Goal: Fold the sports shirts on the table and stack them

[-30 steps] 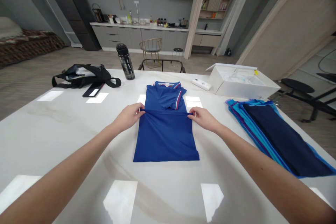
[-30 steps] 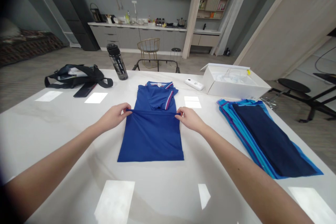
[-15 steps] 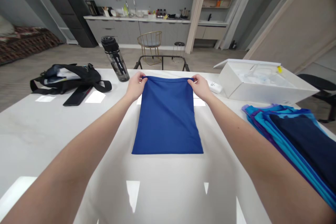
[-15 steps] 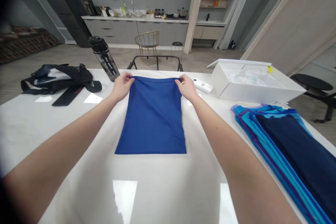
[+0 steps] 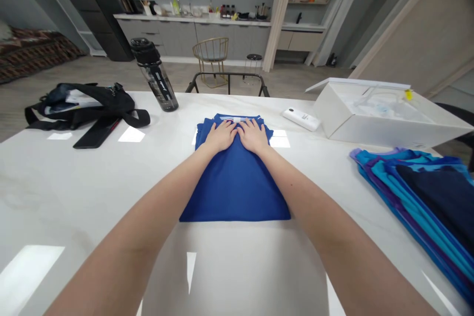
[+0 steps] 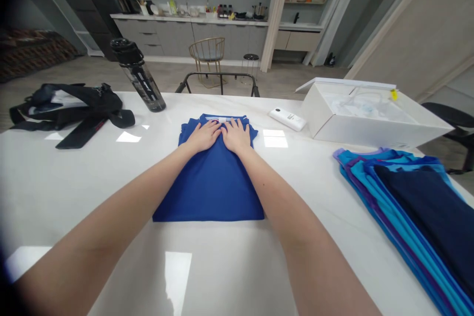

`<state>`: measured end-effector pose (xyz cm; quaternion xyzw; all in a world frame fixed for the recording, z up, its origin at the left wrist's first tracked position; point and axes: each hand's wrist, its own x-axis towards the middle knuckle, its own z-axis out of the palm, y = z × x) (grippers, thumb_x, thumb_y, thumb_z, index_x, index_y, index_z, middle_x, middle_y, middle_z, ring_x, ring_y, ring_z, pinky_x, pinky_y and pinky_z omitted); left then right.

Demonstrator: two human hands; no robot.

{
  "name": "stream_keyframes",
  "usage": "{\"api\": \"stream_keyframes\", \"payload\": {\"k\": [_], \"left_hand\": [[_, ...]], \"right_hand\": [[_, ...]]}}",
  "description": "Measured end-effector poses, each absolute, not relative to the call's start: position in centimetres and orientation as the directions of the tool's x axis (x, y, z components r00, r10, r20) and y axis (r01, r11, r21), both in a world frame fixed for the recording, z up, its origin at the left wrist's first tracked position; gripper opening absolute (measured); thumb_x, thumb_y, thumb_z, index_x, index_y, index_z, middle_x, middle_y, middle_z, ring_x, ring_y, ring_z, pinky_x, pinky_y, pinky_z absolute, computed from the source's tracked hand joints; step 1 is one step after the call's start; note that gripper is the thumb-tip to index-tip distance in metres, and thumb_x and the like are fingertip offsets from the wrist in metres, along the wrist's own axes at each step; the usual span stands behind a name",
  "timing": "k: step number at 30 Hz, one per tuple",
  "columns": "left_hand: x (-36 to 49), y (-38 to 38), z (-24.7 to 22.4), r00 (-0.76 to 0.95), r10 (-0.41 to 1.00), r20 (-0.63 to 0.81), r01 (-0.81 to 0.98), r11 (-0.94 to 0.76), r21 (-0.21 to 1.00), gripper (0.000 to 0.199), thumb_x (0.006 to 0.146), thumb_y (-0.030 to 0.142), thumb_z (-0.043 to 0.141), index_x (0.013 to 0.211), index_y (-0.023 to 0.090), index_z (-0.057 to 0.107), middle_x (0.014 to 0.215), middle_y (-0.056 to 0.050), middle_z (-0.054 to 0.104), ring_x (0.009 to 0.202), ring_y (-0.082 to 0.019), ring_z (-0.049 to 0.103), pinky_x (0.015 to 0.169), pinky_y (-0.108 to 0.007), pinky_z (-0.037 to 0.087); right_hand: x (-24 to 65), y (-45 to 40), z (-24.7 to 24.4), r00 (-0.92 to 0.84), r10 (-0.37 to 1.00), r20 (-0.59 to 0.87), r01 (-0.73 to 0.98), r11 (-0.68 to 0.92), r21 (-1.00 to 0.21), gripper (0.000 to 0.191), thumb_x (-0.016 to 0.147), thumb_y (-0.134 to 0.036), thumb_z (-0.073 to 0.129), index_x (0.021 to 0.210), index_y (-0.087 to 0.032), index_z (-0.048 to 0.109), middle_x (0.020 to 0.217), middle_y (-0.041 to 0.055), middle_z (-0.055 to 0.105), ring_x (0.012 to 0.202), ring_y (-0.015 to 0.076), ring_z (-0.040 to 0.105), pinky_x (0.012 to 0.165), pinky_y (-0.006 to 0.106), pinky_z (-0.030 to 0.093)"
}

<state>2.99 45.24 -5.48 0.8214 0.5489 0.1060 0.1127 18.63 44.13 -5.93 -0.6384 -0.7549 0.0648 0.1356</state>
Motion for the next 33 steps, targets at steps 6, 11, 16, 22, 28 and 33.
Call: {"api": "stream_keyframes", "payload": {"k": [6, 11, 16, 22, 28, 33], "left_hand": [[3.0, 45.8, -6.9, 0.353, 0.925, 0.14, 0.886, -0.379, 0.266, 0.054, 0.104, 0.044, 0.027, 0.151, 0.025, 0.046, 0.162, -0.007, 0.038, 0.153, -0.024, 0.027, 0.126, -0.055, 0.012], [2.9, 43.8, -6.8, 0.347, 0.932, 0.103, 0.896, -0.362, 0.258, 0.059, 0.103, 0.046, 0.026, 0.153, 0.02, 0.043, 0.165, -0.009, 0.033, 0.155, -0.025, 0.023, 0.126, -0.053, 0.012], [2.7, 40.1, -6.7, 0.303, 0.951, 0.066, 0.911, -0.31, 0.273, 0.064, 0.102, 0.054, 0.023, 0.16, 0.026, 0.032, 0.168, -0.006, 0.024, 0.156, -0.026, 0.019, 0.126, -0.054, 0.009], [2.4, 33.8, -6.5, 0.331, 0.943, 0.038, 0.901, -0.328, 0.284, 0.067, 0.101, 0.059, 0.021, 0.159, 0.028, 0.032, 0.167, -0.005, 0.026, 0.156, -0.028, 0.018, 0.126, -0.055, 0.009], [2.0, 26.7, -6.2, 0.366, 0.925, 0.1, 0.891, -0.379, 0.25, 0.07, 0.1, 0.06, 0.03, 0.157, 0.021, 0.036, 0.165, -0.01, 0.032, 0.154, -0.029, 0.023, 0.126, -0.052, 0.011], [1.3, 22.1, -5.5, 0.383, 0.905, 0.184, 0.87, -0.421, 0.257, 0.063, 0.098, 0.056, 0.04, 0.147, 0.017, 0.05, 0.156, -0.013, 0.047, 0.146, -0.031, 0.038, 0.124, -0.046, 0.023]], "right_hand": [[19.1, 45.3, -6.5, -0.125, 0.988, 0.086, 0.962, 0.142, -0.234, 0.053, 0.106, -0.046, 0.028, 0.153, -0.027, 0.045, 0.165, 0.0056, 0.033, 0.152, 0.0309, 0.021, 0.121, 0.062, 0.013], [19.2, 43.2, -6.2, -0.125, 0.99, 0.066, 0.962, 0.137, -0.235, 0.056, 0.105, -0.049, 0.027, 0.156, -0.029, 0.04, 0.165, 0.0046, 0.032, 0.152, 0.0291, 0.022, 0.122, 0.056, 0.017], [19.3, 39.2, -5.9, -0.103, 0.993, 0.05, 0.97, 0.112, -0.218, 0.06, 0.105, -0.054, 0.027, 0.161, -0.032, 0.029, 0.17, 0.0036, 0.017, 0.155, 0.0301, 0.013, 0.122, 0.062, 0.009], [19.9, 32.9, -5.7, -0.135, 0.99, 0.036, 0.962, 0.139, -0.235, 0.057, 0.106, -0.052, 0.026, 0.159, -0.032, 0.033, 0.169, 0.0028, 0.021, 0.155, 0.0277, 0.015, 0.122, 0.057, 0.014], [20.2, 25.5, -4.9, -0.151, 0.981, 0.119, 0.96, 0.174, -0.219, 0.055, 0.104, -0.05, 0.035, 0.152, -0.025, 0.044, 0.161, 0.0091, 0.038, 0.147, 0.0285, 0.031, 0.12, 0.047, 0.022], [19.4, 20.6, -3.8, -0.059, 0.987, 0.152, 0.974, 0.09, -0.209, 0.041, 0.104, -0.047, 0.039, 0.134, -0.024, 0.056, 0.136, 0.0159, 0.057, 0.126, 0.0324, 0.047, 0.104, 0.049, 0.037]]}}
